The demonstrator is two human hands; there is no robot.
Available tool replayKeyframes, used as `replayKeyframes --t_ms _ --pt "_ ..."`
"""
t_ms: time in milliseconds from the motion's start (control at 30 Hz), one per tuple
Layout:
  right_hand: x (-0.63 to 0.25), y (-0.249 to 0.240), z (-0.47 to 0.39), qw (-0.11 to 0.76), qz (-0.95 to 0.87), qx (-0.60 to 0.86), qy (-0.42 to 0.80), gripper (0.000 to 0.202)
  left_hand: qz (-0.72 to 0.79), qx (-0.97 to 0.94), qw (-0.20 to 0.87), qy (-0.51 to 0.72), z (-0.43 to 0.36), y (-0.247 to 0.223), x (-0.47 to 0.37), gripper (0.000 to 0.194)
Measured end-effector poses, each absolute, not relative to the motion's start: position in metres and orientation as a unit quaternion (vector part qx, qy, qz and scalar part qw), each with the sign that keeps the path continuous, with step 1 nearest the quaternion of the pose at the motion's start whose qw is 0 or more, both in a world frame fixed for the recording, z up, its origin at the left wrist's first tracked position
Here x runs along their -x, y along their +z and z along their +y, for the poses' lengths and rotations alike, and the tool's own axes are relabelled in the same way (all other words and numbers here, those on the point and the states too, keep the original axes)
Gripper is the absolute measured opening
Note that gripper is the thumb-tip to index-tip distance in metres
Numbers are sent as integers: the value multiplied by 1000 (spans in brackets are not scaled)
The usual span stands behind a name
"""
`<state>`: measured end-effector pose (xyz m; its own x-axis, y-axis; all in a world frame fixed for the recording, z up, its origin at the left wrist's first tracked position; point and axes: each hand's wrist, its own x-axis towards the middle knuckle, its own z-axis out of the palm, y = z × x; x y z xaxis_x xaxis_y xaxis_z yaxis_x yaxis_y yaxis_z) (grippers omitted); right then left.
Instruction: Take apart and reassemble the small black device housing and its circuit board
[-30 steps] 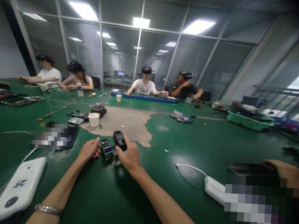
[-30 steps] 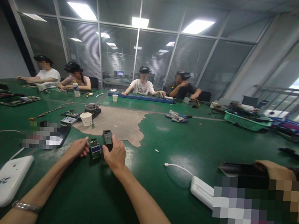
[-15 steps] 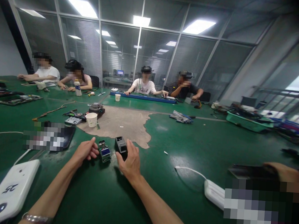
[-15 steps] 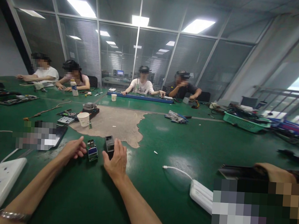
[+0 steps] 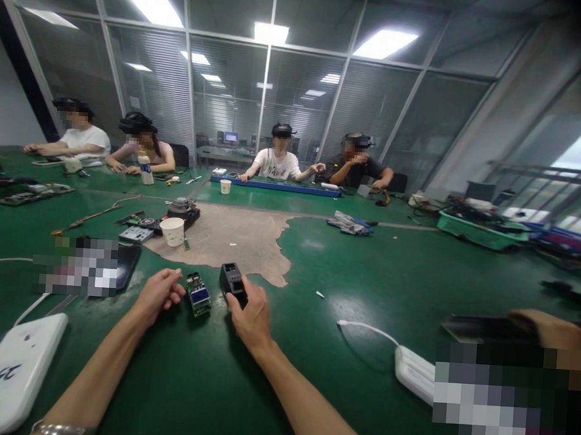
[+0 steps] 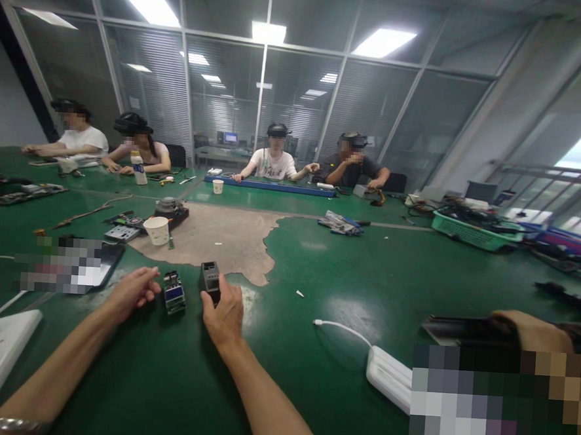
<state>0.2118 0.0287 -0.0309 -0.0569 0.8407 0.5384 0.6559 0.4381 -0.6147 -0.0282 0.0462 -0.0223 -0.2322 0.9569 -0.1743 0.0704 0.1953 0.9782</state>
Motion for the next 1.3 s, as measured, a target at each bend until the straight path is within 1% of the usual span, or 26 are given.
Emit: replayKeyframes --t_ms 167,267,400,567,733,833,1067,1167,1300 --pt "-207 -21 26 491 -686 524 118 51 623 -433 452 469 47 -24 26 48" --pt "-196 -7 21 495 -696 503 134 51 623 -440 452 463 44 -22 24 52" --pt "-174 9 16 471 -732 474 132 47 610 -440 457 476 41 -21 26 56" --pt "-154 12 12 431 -758 479 101 48 608 -418 441 511 42 -22 31 57" --pt "-147 5 6 394 -786 472 64 48 664 -426 341 512 41 -17 33 55" --pt "-144 1 6 381 -798 465 51 49 690 -414 302 511 39 -12 33 54" --pt "-146 -2 8 355 -809 466 55 48 700 -423 300 491 38 -8 30 52" --pt "-148 -1 6 362 -815 449 55 45 705 -431 305 473 37 -6 29 50" --pt "-147 -5 5 365 -815 446 58 60 712 -425 308 467 38 -6 28 47"
